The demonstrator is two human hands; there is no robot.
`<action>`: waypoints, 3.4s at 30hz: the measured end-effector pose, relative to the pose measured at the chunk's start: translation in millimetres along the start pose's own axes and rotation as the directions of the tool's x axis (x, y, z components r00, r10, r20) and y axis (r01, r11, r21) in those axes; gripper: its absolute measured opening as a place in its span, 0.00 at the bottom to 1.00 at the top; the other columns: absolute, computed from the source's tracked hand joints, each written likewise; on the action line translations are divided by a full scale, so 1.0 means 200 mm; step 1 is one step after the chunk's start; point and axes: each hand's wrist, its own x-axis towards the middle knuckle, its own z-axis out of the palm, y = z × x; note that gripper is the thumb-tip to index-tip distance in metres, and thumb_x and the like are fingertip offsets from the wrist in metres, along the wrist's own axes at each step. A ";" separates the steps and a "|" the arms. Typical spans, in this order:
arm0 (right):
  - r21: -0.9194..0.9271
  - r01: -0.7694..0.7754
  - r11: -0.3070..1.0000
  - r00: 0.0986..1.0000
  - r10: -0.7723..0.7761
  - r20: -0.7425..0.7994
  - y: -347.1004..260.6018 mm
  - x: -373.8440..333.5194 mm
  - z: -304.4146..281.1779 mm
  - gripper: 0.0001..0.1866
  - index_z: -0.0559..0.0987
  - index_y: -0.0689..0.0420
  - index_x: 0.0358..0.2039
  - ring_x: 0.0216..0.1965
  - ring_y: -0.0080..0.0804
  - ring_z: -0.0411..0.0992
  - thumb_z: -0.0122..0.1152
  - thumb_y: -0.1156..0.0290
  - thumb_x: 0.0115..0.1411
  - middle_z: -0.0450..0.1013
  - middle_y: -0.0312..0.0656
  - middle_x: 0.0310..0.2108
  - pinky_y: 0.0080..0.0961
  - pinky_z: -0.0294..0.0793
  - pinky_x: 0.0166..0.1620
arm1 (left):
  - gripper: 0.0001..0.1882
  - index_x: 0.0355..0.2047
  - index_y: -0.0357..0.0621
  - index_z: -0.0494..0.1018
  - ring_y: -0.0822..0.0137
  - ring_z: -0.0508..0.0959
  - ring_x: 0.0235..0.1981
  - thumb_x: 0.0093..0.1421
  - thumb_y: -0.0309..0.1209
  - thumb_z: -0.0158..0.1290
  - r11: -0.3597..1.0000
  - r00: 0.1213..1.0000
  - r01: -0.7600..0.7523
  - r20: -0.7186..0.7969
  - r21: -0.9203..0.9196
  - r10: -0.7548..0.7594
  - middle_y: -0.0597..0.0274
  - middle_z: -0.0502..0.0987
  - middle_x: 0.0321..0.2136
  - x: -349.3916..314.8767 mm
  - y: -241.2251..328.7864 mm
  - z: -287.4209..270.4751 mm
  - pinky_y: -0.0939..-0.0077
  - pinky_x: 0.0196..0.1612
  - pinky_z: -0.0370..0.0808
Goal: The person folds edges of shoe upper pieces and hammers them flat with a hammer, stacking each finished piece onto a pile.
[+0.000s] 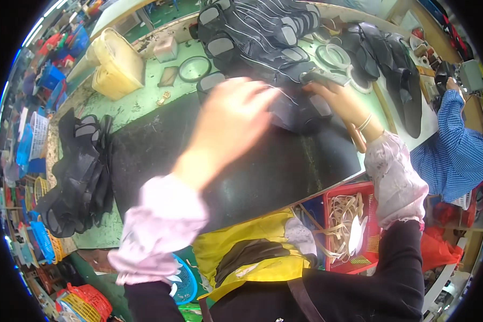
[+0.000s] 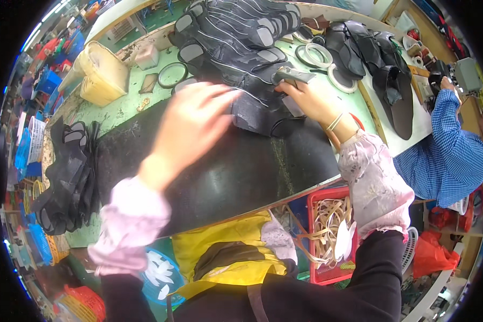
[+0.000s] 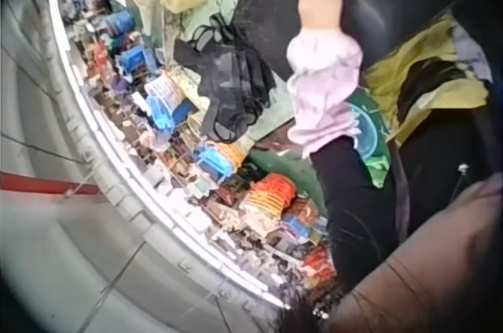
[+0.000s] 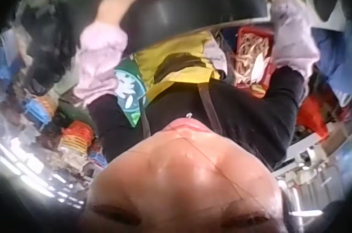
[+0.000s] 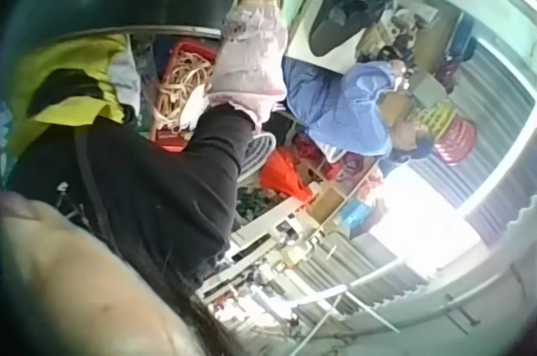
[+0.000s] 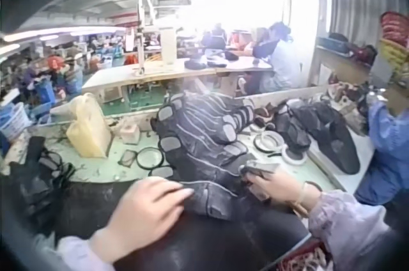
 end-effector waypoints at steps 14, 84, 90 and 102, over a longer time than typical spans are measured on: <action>-0.049 -0.082 0.995 0.992 0.077 -0.098 -0.16 0.03 0.03 0.12 0.80 0.60 0.44 0.43 0.56 0.77 0.55 0.65 0.68 0.81 0.50 0.36 0.42 0.75 0.47 | 0.11 0.37 0.41 0.80 0.69 0.77 0.40 0.65 0.37 0.58 0.454 0.833 0.352 0.053 -0.818 -0.550 0.66 0.78 0.35 0.07 -0.21 -0.15 0.72 0.46 0.72; 0.035 0.096 0.995 0.772 -0.097 0.628 -0.92 -0.37 0.15 0.13 0.78 0.61 0.52 0.28 0.46 0.75 0.59 0.80 0.67 0.74 0.49 0.34 0.31 0.74 0.34 | 0.09 0.33 0.51 0.85 0.63 0.76 0.35 0.50 0.29 0.68 0.904 0.894 0.390 0.307 -0.174 -0.326 0.69 0.79 0.29 -0.63 0.32 -0.28 0.66 0.40 0.70; 0.184 0.083 0.979 0.801 -0.175 0.573 -0.96 -0.42 0.18 0.11 0.77 0.62 0.51 0.27 0.44 0.76 0.59 0.76 0.69 0.74 0.50 0.33 0.36 0.75 0.29 | 0.09 0.31 0.48 0.83 0.60 0.76 0.35 0.47 0.27 0.68 0.938 0.933 0.305 0.250 -0.167 -0.259 0.67 0.79 0.29 -0.68 0.30 -0.30 0.67 0.41 0.72; 0.252 0.251 0.935 0.800 -0.347 0.490 -0.94 -0.39 0.25 0.20 0.76 0.58 0.57 0.34 0.43 0.79 0.59 0.82 0.64 0.73 0.46 0.40 0.33 0.78 0.35 | 0.10 0.27 0.44 0.79 0.60 0.76 0.31 0.46 0.24 0.69 0.930 0.925 0.299 0.303 -0.212 -0.229 0.64 0.76 0.29 -0.73 0.24 -0.36 0.68 0.32 0.75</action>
